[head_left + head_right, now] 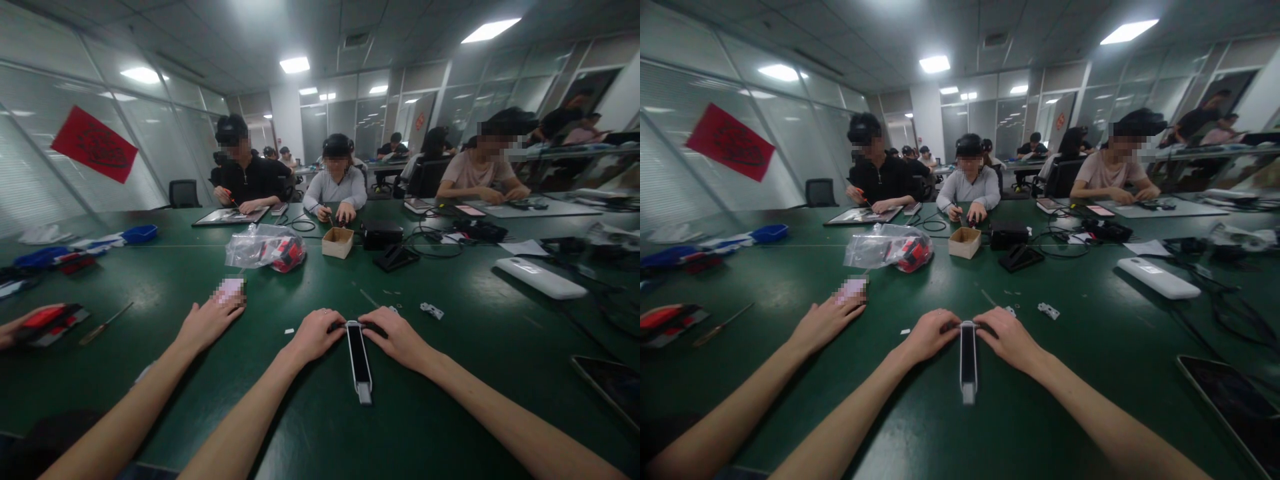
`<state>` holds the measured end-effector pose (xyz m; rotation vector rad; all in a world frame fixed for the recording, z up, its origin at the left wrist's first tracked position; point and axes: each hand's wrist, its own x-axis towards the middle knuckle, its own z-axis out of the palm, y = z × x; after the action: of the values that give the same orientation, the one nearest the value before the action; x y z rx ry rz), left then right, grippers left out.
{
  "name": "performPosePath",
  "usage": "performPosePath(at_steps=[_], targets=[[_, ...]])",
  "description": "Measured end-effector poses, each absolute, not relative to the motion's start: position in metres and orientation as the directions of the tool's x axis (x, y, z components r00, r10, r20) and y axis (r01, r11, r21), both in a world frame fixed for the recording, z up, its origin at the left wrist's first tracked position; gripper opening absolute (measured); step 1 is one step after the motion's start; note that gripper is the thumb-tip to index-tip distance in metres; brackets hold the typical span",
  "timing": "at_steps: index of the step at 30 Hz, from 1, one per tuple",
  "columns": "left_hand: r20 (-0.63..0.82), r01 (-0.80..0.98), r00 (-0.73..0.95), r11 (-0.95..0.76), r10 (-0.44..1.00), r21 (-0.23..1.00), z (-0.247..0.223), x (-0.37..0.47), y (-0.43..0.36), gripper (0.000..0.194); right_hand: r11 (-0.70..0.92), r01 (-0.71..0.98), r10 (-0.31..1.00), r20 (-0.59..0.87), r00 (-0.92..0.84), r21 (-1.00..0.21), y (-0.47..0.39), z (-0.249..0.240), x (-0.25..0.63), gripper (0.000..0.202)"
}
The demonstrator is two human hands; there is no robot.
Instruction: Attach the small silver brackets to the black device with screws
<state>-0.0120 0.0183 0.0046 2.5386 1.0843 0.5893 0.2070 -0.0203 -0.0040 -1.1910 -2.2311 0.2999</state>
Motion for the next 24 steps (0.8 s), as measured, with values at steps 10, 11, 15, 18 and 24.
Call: performPosePath(at_steps=[10, 11, 15, 18, 24], targets=[[0.266, 0.585, 0.663, -0.706, 0.7, 0.401, -0.0033, -0.0123, 0.0231, 0.011, 0.574, 0.69, 0.814, 0.399, -0.422, -0.441, -0.0209, -0.0032, 0.206, 0.021], [0.267, 0.587, 0.66, -0.704, 0.702, 0.4, -0.0038, -0.0122, 0.0232, 0.011, 0.571, 0.689, 0.816, 0.395, -0.421, -0.445, -0.0209, -0.0028, 0.206, 0.021], [0.26, 0.588, 0.654, -0.693, 0.711, 0.417, -0.0037, -0.0117, 0.023, 0.01, 0.571, 0.682, 0.818, 0.384, -0.428, -0.456, -0.021, -0.0009, 0.2063, 0.021], [0.252, 0.588, 0.642, -0.676, 0.724, 0.445, -0.0012, -0.0118, 0.0218, 0.01, 0.576, 0.678, 0.815, 0.382, -0.435, -0.456, -0.0207, -0.0009, 0.2071, 0.021], [0.252, 0.6, 0.581, -0.616, 0.774, 0.511, 0.0058, -0.013, 0.0176, 0.011, 0.603, 0.68, 0.793, 0.404, -0.455, -0.417, -0.0196, -0.0032, 0.2071, 0.02]])
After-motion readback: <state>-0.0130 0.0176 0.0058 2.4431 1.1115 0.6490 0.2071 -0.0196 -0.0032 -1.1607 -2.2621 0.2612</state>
